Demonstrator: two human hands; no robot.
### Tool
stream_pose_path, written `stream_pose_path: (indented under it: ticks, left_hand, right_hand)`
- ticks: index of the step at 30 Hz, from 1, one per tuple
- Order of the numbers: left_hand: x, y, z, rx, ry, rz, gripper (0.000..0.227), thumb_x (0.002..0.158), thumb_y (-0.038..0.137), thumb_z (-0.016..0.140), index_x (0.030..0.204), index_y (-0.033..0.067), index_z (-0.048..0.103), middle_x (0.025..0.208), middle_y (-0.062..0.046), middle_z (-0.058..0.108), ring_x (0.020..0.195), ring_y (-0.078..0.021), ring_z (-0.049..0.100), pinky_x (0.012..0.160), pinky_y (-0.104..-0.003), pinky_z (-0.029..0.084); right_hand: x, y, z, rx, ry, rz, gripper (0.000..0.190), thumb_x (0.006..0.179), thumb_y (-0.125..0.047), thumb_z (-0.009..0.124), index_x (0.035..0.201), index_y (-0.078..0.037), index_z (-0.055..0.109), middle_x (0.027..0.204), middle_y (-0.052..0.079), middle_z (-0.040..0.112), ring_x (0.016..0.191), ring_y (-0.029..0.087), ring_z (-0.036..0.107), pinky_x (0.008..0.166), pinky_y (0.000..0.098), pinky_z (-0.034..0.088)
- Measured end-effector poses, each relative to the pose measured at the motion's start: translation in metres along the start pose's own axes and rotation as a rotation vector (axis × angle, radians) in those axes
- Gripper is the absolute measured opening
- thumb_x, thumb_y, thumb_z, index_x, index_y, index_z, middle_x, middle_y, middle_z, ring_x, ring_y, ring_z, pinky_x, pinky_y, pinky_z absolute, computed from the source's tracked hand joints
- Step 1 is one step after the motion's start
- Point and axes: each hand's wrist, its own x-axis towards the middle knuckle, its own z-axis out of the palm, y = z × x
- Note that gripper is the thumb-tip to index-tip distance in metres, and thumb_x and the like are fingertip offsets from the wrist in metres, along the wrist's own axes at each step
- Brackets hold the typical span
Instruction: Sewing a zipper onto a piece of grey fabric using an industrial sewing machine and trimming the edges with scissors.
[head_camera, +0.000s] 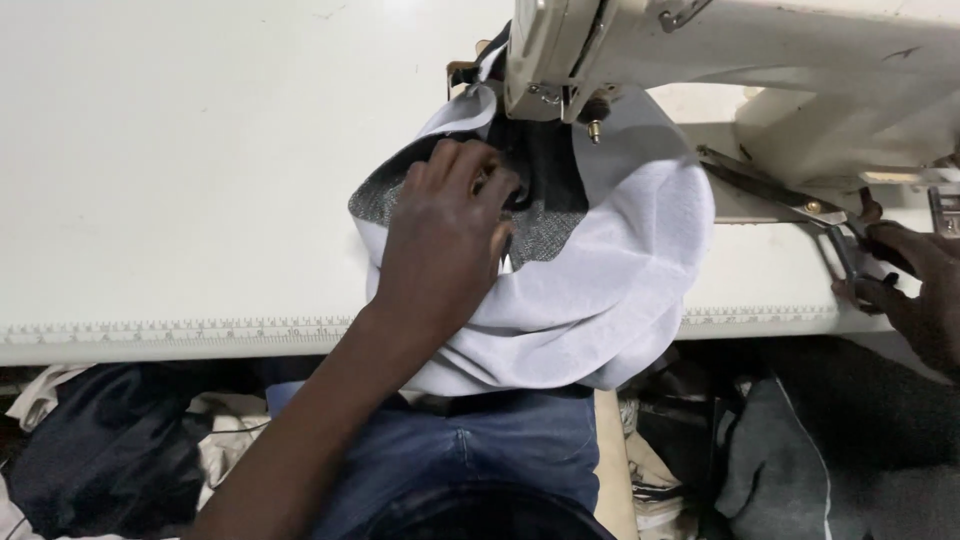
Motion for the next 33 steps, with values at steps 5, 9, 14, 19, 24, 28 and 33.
stream_pose_path:
  ticks: [5,9,14,19,24,28,33]
  left_hand:
    - [0.003,-0.014,0.027,0.15,0.051,0.059,0.025,0.081,-0.004,0.059,0.103,0.005,0.067,0.107,-0.016,0.062,0.099,-0.0341,0.054,0.077,-0.045,0.045]
    - [0.007,-0.018,0.038,0.158,0.107,0.011,0.025,0.088,-0.003,0.055,0.111,0.0012,0.063,0.109,-0.018,0.064,0.094,-0.034,0.056,0.076,-0.045,0.045]
    - [0.012,-0.025,0.042,0.061,-0.027,-0.007,0.059,0.065,0.023,0.094,0.113,0.0055,0.063,0.126,-0.017,0.057,0.107,-0.0348,0.06,0.08,-0.044,0.049]
    - [0.01,-0.04,0.051,-0.016,-0.018,0.073,0.028,0.08,0.003,0.077,0.108,0.0026,0.073,0.114,-0.018,0.062,0.105,-0.0347,0.06,0.078,-0.041,0.048]
    - [0.007,-0.045,0.06,0.006,0.017,0.007,0.035,0.082,0.013,0.083,0.113,0.0057,0.069,0.118,-0.012,0.061,0.111,-0.0301,0.056,0.083,-0.042,0.05]
    - [0.007,-0.046,0.061,-0.017,0.128,0.005,0.016,0.087,0.003,0.066,0.102,0.0022,0.069,0.108,-0.014,0.061,0.098,-0.032,0.056,0.075,-0.044,0.049]
    - [0.004,-0.046,0.06,-0.046,0.188,-0.013,0.013,0.091,-0.006,0.064,0.1,0.0001,0.071,0.098,-0.013,0.06,0.09,-0.0298,0.057,0.068,-0.043,0.051]
  right_hand:
    - [-0.019,0.048,0.023,0.105,0.182,-0.103,0.05,0.098,-0.005,0.064,0.142,0.018,0.058,0.143,0.033,0.053,0.139,0.044,0.049,0.122,0.0495,0.034]
    - [-0.011,-0.226,-0.034,0.148,0.151,0.131,0.041,0.118,-0.02,0.061,0.137,0.016,0.065,0.121,0.032,0.066,0.105,0.038,0.063,0.086,0.0433,0.05]
    - [0.033,-0.356,0.023,0.283,0.318,-0.458,0.038,0.089,0.02,0.059,0.117,-0.003,0.07,0.116,0.016,0.074,0.106,0.028,0.072,0.089,0.0351,0.056]
    - [0.072,-0.362,0.078,0.073,0.306,-0.348,0.029,0.097,-0.025,0.068,0.117,-0.006,0.065,0.099,0.015,0.067,0.091,0.041,0.069,0.077,0.0511,0.056]
    - [0.071,-0.361,0.081,-0.028,0.164,-0.175,0.059,0.094,-0.051,0.08,0.119,-0.002,0.058,0.107,0.015,0.062,0.089,0.036,0.063,0.069,0.0474,0.05]
    - [0.076,-0.353,0.075,0.059,0.067,-0.141,0.043,0.091,-0.02,0.076,0.128,-0.005,0.058,0.104,0.015,0.069,0.092,0.038,0.062,0.072,0.0517,0.048]
    - [0.078,-0.333,0.056,-0.022,-0.001,-0.151,0.048,0.09,-0.01,0.073,0.137,-0.007,0.063,0.105,0.02,0.068,0.083,0.037,0.064,0.068,0.0489,0.049]
